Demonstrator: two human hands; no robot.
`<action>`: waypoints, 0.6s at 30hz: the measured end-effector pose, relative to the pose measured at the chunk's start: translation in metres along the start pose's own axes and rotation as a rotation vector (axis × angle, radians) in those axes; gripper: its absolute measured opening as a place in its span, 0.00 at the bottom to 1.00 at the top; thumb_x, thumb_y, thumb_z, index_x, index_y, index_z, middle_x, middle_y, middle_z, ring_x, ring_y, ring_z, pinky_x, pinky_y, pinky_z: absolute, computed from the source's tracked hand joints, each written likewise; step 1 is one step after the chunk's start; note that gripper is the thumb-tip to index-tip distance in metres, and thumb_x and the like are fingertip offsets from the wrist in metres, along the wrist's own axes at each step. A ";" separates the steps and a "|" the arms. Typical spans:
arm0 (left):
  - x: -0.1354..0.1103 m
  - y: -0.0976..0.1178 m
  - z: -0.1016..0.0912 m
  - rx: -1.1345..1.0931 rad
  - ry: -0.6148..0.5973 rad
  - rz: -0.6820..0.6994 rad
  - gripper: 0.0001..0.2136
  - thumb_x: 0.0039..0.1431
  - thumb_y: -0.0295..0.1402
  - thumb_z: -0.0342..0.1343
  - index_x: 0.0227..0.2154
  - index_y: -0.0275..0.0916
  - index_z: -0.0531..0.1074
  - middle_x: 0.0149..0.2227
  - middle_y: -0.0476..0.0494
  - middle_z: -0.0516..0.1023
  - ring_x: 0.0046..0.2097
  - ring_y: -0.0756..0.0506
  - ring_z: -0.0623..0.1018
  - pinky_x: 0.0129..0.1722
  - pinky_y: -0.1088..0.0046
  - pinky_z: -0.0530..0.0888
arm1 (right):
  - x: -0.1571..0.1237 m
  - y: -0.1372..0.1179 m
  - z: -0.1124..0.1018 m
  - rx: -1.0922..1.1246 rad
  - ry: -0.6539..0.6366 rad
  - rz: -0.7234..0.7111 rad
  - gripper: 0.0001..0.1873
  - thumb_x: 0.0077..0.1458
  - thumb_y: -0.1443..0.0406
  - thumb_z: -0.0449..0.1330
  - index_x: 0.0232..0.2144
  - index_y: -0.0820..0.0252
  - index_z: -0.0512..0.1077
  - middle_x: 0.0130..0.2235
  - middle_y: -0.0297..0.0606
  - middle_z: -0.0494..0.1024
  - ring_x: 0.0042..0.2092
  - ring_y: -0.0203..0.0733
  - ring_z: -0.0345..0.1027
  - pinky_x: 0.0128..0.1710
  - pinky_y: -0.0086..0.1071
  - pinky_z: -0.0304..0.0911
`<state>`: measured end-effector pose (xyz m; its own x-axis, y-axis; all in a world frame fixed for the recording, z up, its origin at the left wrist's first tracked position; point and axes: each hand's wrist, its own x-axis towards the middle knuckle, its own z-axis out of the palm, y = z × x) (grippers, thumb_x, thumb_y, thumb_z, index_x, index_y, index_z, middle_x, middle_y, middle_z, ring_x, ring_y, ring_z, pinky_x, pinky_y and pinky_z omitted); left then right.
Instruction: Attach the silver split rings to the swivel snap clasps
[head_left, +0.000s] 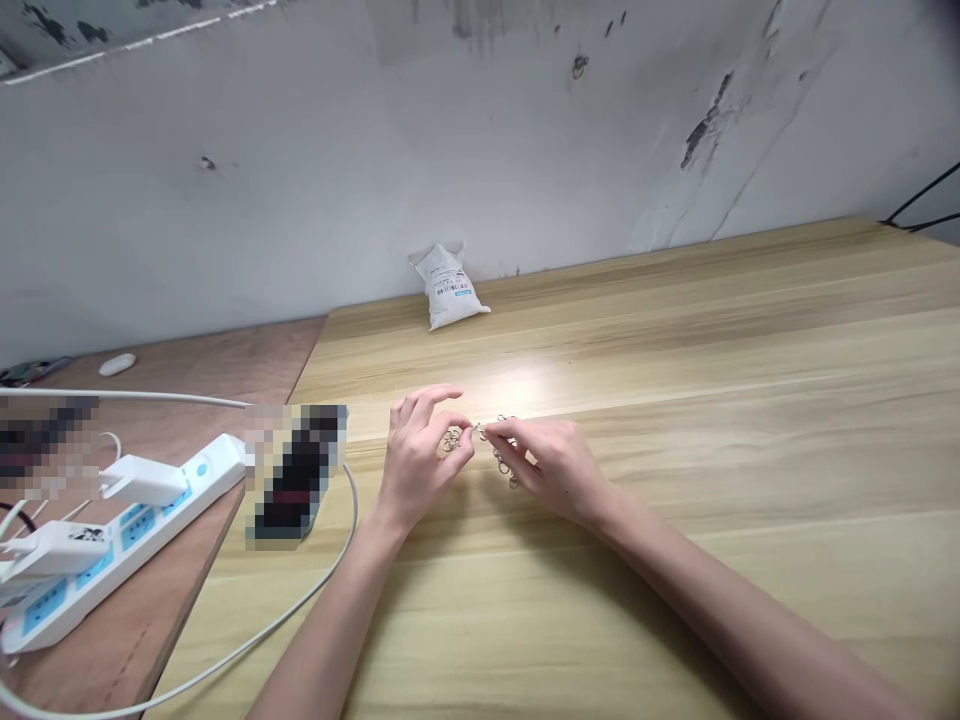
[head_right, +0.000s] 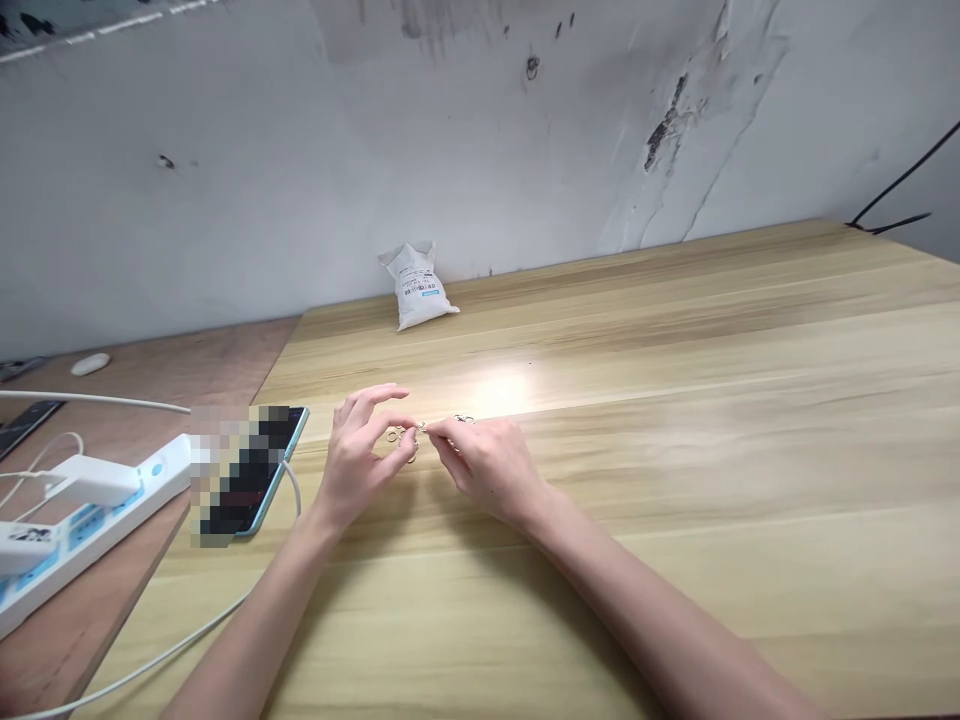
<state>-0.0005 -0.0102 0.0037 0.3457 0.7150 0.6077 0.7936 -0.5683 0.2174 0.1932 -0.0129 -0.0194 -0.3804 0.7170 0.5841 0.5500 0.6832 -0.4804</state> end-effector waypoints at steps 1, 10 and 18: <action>0.000 0.000 0.000 -0.001 0.002 0.001 0.03 0.59 0.27 0.56 0.31 0.41 0.73 0.49 0.42 0.76 0.53 0.40 0.72 0.51 0.61 0.65 | 0.000 -0.001 -0.001 0.003 0.000 -0.013 0.10 0.66 0.66 0.52 0.40 0.60 0.74 0.28 0.34 0.80 0.24 0.34 0.69 0.25 0.27 0.53; 0.001 0.003 -0.002 -0.027 0.014 0.026 0.03 0.60 0.27 0.56 0.32 0.40 0.72 0.48 0.42 0.76 0.52 0.40 0.73 0.50 0.61 0.65 | -0.002 -0.001 0.005 -0.012 -0.034 -0.075 0.11 0.65 0.67 0.51 0.38 0.59 0.74 0.26 0.33 0.78 0.24 0.33 0.67 0.25 0.26 0.51; 0.000 0.002 -0.002 -0.058 0.012 0.003 0.02 0.61 0.27 0.55 0.33 0.40 0.71 0.49 0.41 0.75 0.52 0.41 0.72 0.50 0.61 0.65 | 0.002 0.004 -0.007 0.219 -0.017 0.137 0.06 0.61 0.66 0.56 0.36 0.59 0.73 0.30 0.34 0.79 0.24 0.32 0.68 0.27 0.26 0.58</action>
<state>0.0000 -0.0116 0.0058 0.3413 0.7085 0.6176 0.7622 -0.5932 0.2593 0.1995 -0.0095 -0.0158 -0.3267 0.8060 0.4936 0.4235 0.5918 -0.6859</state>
